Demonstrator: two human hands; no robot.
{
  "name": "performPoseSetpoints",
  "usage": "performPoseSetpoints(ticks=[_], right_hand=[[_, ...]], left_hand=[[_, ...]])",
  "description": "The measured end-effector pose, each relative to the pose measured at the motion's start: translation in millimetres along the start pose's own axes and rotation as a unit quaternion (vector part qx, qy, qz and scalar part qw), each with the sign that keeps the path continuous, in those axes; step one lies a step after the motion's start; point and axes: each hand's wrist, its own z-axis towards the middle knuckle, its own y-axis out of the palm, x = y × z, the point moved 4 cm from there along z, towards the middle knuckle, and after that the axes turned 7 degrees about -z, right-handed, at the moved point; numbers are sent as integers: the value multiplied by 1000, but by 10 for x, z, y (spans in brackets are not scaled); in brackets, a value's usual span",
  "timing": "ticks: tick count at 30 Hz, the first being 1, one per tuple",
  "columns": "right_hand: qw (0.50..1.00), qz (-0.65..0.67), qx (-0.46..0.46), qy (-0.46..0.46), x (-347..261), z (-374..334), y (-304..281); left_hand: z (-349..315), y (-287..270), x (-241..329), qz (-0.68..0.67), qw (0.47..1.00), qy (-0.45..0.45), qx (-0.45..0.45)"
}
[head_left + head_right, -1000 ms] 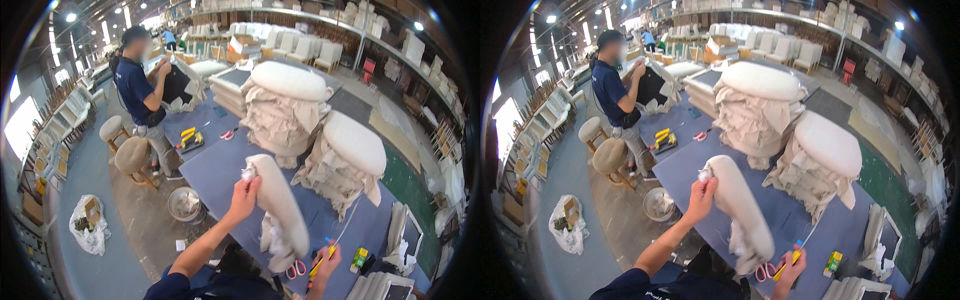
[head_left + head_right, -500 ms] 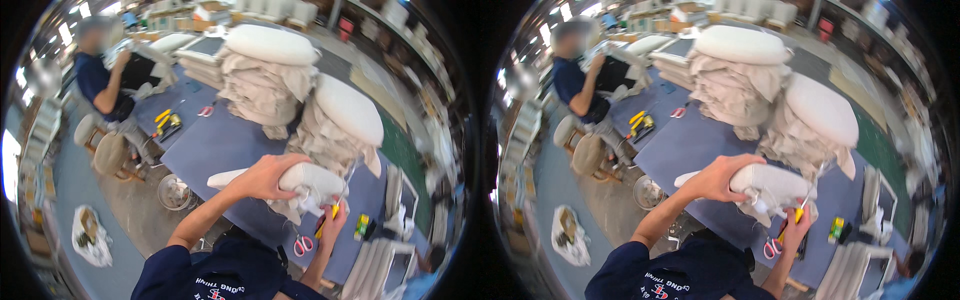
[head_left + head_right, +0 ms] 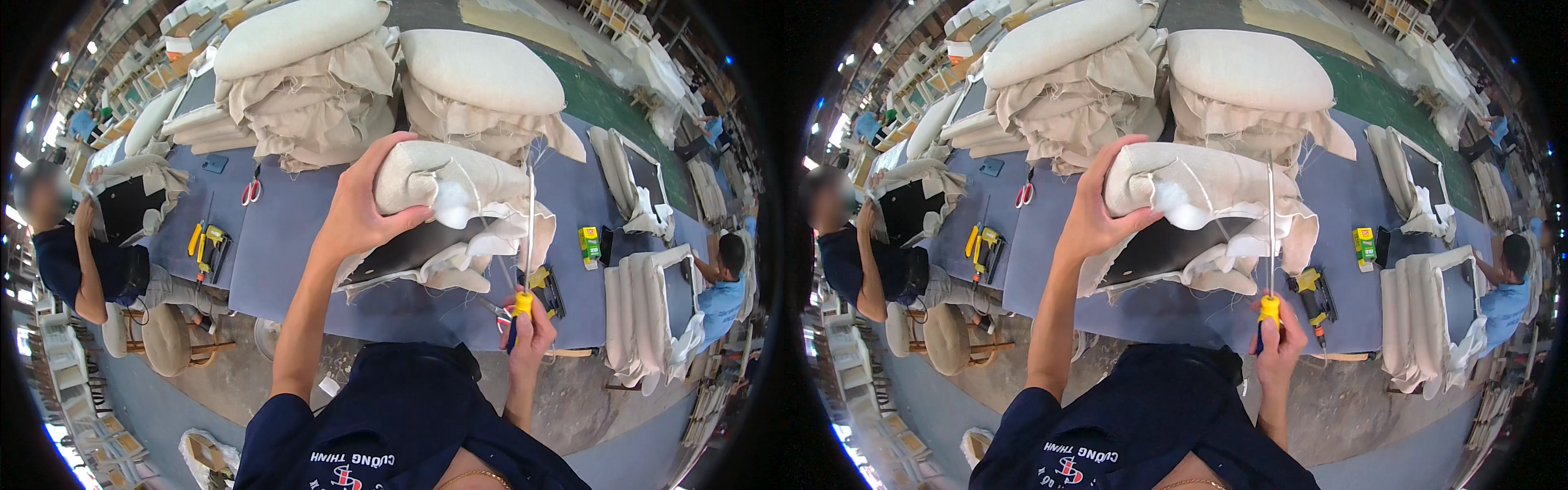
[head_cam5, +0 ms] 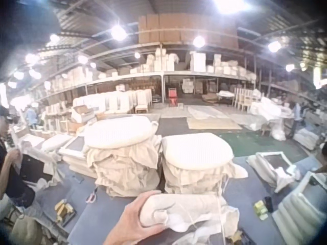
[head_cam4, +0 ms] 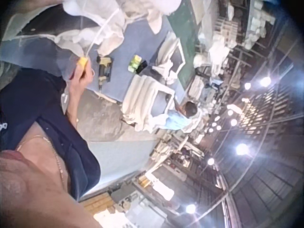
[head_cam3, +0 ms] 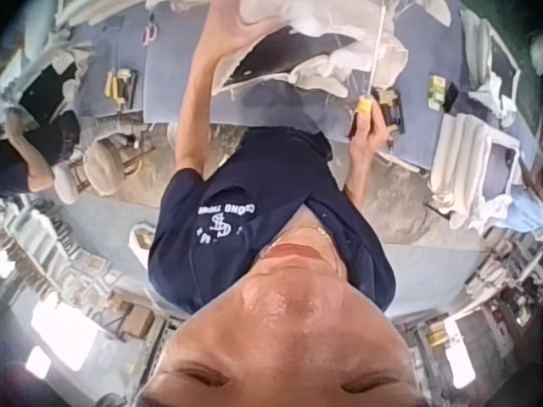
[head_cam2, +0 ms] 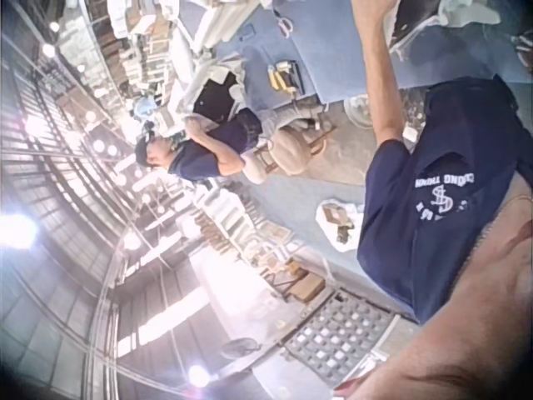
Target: The person wraps a white fabric cover around a foam cushion, smoothing the material and securing it with a staple gun. They trim excess fabric with scissors and use a screwdriver to adjust the cushion's position on a wooden frame. The process involves repeated folding, stapling, and cutting to fit the fabric tightly.
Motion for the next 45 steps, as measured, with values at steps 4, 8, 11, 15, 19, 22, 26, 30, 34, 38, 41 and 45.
performPoseSetpoints(ticks=[4,8,11,15,19,22,26,30,34,38,41,45], right_hand=[[979,-165,77,-95,-100,-11,-171],[960,-187,149,-143,-94,4,-287],[978,-130,90,-134,-154,36,-252],[977,-166,49,-122,-318,155,41],[938,-245,11,-245,-487,255,222],[941,-255,-13,-221,-438,246,229],[924,-264,4,-278,-430,223,223],[917,-285,13,-279,-404,200,215],[924,-285,-1,-256,-451,146,212],[919,-310,-3,-244,-516,91,163],[899,-347,-6,-266,-730,83,95],[835,-455,9,-310,-943,16,-34]], left_hand=[[75,-72,-70,-70,997,23,10],[261,-177,-94,-108,987,-108,54],[397,-198,-126,-29,994,-99,30],[409,-135,-179,-14,999,-35,19],[383,-135,-158,-20,1000,-12,14],[356,-113,-139,-32,999,-15,22],[332,-111,-150,-54,998,-15,25],[300,-112,-87,-55,997,-53,3],[216,-128,-109,-75,996,-48,21],[209,-139,-146,-66,998,-8,23],[209,-135,-135,-64,998,1,26],[235,-75,-93,-64,996,-57,5]])
